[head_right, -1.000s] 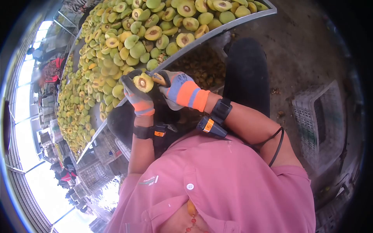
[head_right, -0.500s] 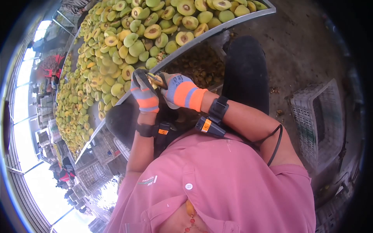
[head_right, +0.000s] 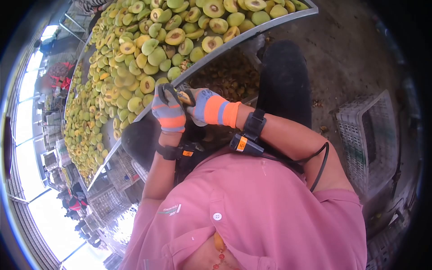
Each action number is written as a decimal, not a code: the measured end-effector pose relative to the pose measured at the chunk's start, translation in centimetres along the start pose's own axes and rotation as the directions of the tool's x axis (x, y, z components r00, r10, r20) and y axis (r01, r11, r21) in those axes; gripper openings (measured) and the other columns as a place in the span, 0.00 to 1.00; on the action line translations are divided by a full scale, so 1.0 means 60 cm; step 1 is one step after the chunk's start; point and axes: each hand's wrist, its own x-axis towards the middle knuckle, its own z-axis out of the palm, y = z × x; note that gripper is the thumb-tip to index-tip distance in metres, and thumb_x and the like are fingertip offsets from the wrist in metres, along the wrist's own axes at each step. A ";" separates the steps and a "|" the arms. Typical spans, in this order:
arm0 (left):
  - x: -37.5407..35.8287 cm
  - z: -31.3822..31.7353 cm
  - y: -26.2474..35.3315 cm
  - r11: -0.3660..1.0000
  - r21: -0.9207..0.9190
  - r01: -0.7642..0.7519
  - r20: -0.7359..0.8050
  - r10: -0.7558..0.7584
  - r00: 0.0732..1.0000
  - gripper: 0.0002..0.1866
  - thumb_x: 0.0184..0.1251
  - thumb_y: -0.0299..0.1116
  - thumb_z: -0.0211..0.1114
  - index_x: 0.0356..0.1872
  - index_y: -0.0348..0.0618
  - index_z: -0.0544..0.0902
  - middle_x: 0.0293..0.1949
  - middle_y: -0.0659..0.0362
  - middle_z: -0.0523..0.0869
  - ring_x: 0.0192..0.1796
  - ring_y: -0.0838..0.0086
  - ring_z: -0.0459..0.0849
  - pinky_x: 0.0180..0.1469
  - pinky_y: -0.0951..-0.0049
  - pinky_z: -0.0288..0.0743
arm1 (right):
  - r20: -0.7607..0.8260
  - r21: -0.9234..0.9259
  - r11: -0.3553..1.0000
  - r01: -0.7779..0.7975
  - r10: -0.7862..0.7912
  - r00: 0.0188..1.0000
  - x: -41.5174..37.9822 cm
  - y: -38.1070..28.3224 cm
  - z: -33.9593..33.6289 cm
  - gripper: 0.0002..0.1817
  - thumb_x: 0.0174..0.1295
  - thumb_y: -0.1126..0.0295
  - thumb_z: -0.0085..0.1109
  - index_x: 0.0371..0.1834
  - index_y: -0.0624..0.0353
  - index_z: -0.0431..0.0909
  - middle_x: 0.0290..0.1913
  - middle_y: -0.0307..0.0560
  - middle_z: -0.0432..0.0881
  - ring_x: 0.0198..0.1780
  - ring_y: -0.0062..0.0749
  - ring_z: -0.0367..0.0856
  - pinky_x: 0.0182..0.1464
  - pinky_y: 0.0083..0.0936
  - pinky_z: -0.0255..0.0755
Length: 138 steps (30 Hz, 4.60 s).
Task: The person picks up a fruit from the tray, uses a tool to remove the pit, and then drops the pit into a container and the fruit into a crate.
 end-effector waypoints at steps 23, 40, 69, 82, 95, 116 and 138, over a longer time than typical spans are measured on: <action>0.023 -0.029 0.010 0.738 -0.646 0.195 0.267 -0.021 0.963 0.29 0.74 0.50 0.55 0.64 0.37 0.67 0.52 0.56 0.79 0.53 0.75 0.76 0.54 0.74 0.72 | -0.160 0.141 0.971 0.194 -0.171 0.972 0.033 -0.015 -0.043 0.16 0.57 0.67 0.67 0.47 0.60 0.80 0.36 0.46 0.84 0.37 0.28 0.82 0.43 0.26 0.75; 0.013 0.028 -0.022 0.572 -0.705 0.419 0.144 -0.463 0.874 0.19 0.77 0.42 0.56 0.48 0.33 0.81 0.38 0.58 0.84 0.39 0.77 0.82 0.39 0.77 0.78 | -0.220 -0.326 0.909 0.260 -0.340 0.914 0.032 0.010 -0.010 0.21 0.53 0.59 0.66 0.47 0.57 0.78 0.41 0.58 0.83 0.45 0.55 0.81 0.46 0.38 0.75; 0.028 -0.043 -0.023 0.559 -0.709 0.431 0.185 -0.442 0.878 0.19 0.74 0.48 0.54 0.44 0.42 0.81 0.35 0.61 0.84 0.37 0.75 0.83 0.36 0.77 0.78 | -0.154 0.044 0.973 0.225 -0.216 0.964 0.007 -0.011 -0.024 0.21 0.51 0.69 0.70 0.49 0.60 0.77 0.41 0.46 0.83 0.43 0.30 0.81 0.48 0.27 0.75; 0.012 -0.008 -0.018 0.660 -0.679 0.321 0.092 -0.357 0.929 0.20 0.77 0.46 0.52 0.42 0.38 0.80 0.37 0.59 0.84 0.38 0.77 0.81 0.42 0.77 0.77 | -0.132 -0.126 0.978 0.165 -0.181 0.975 0.003 -0.001 -0.024 0.20 0.55 0.72 0.65 0.51 0.63 0.77 0.43 0.52 0.84 0.42 0.35 0.82 0.47 0.30 0.75; 0.010 -0.002 -0.006 0.800 -0.565 0.201 0.063 -0.201 0.977 0.14 0.76 0.37 0.52 0.42 0.35 0.79 0.37 0.59 0.82 0.37 0.75 0.78 0.42 0.74 0.74 | -0.098 -0.105 0.994 -0.003 -0.008 0.995 -0.006 -0.021 -0.019 0.22 0.57 0.68 0.60 0.57 0.53 0.75 0.43 0.57 0.84 0.44 0.54 0.82 0.48 0.36 0.74; 0.003 0.008 -0.009 0.968 -0.249 0.040 0.025 -0.035 0.999 0.06 0.68 0.25 0.60 0.40 0.32 0.80 0.32 0.54 0.85 0.34 0.72 0.83 0.39 0.74 0.76 | -0.063 -0.312 0.943 0.117 -0.143 0.988 0.005 0.006 -0.007 0.17 0.61 0.68 0.57 0.52 0.61 0.72 0.30 0.52 0.82 0.20 0.34 0.82 0.23 0.27 0.77; 0.024 0.009 -0.038 0.732 -0.526 0.433 0.341 -0.284 0.896 0.15 0.75 0.34 0.55 0.33 0.33 0.83 0.29 0.63 0.81 0.33 0.82 0.73 0.36 0.78 0.68 | 0.012 -0.083 0.996 -0.033 0.034 0.999 0.004 0.013 -0.016 0.16 0.58 0.69 0.59 0.49 0.62 0.77 0.33 0.48 0.83 0.34 0.26 0.80 0.38 0.27 0.76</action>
